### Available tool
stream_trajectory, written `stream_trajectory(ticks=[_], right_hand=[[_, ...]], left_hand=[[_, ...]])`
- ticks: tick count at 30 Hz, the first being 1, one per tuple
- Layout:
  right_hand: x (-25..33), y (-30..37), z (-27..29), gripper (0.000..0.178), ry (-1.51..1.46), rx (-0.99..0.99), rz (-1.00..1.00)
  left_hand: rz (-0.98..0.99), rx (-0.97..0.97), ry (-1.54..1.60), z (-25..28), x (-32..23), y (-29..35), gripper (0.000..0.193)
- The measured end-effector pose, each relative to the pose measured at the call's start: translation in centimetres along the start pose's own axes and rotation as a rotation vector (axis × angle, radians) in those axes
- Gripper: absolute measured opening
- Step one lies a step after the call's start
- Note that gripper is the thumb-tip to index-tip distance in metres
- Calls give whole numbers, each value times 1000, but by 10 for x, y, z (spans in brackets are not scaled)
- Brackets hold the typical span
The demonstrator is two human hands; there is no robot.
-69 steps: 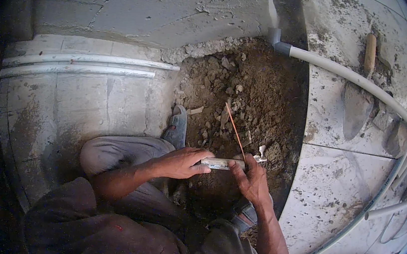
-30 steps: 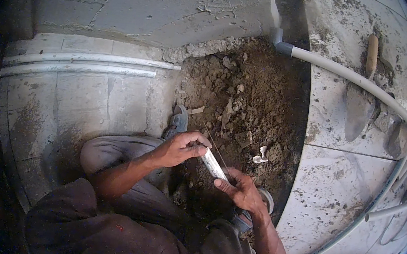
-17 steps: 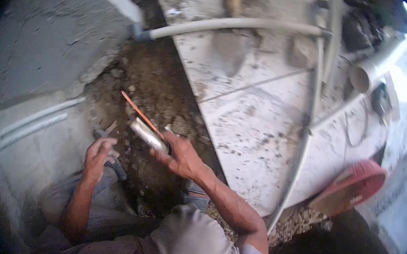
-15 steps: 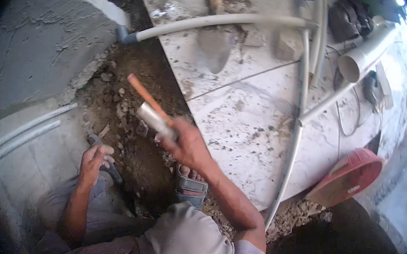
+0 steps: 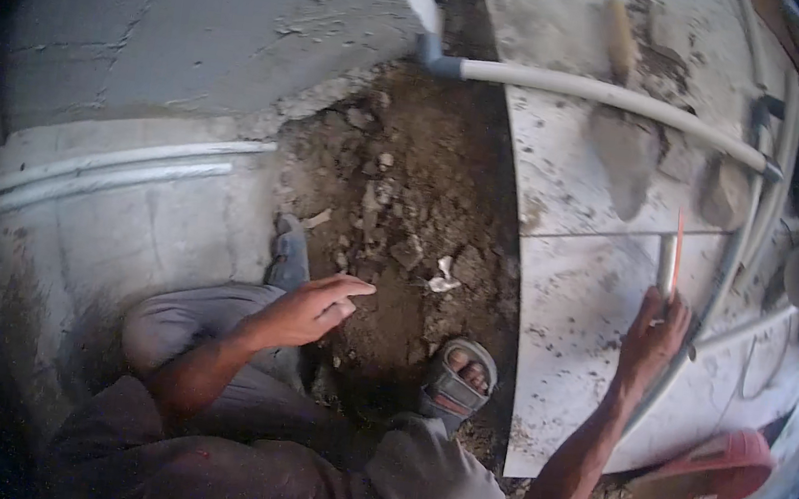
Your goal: The person saws a white PVC pipe using a hand-held saw, fits a coupling onto the end of a pipe, and handles several pipe segments while working in a floor cutout.
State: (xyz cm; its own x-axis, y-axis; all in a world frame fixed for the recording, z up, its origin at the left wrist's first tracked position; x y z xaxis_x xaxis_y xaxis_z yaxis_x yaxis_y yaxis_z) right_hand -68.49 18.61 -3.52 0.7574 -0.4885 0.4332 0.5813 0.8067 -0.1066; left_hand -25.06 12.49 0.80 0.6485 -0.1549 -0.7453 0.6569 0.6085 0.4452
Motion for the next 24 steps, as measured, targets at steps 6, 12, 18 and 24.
stream_trajectory(ticks=[6, 12, 18, 24], right_hand=[[-24, -13, -18, 35, 141, 9, -17], [52, 7, -27, 49, 74, -109, 315], [61, 9, -68, 46, -121, 38, 282], [60, 7, -77, 44, -155, -3, 222]], left_hand=[[191, 177, 9, -13, 15, 9, 37], [177, 143, -8, -15, 18, 16, 33], [191, 310, -72, -25, 23, 12, 40], [185, 334, -12, -31, 37, 18, 46]])
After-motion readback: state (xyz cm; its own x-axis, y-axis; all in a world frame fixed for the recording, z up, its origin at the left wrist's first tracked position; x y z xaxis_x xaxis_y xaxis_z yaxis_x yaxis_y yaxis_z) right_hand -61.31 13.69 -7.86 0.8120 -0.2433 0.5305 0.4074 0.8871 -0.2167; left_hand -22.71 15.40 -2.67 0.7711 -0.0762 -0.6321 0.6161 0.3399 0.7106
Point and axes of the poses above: each hand's wrist, its own y-axis away from the middle knuckle, its own z-axis out of the back of the hand, x = y × z, the point moved 6 cm from there along -y, towards the middle knuckle, and after that the axes turned 3 degrees about -y, right-handed, at the moved point
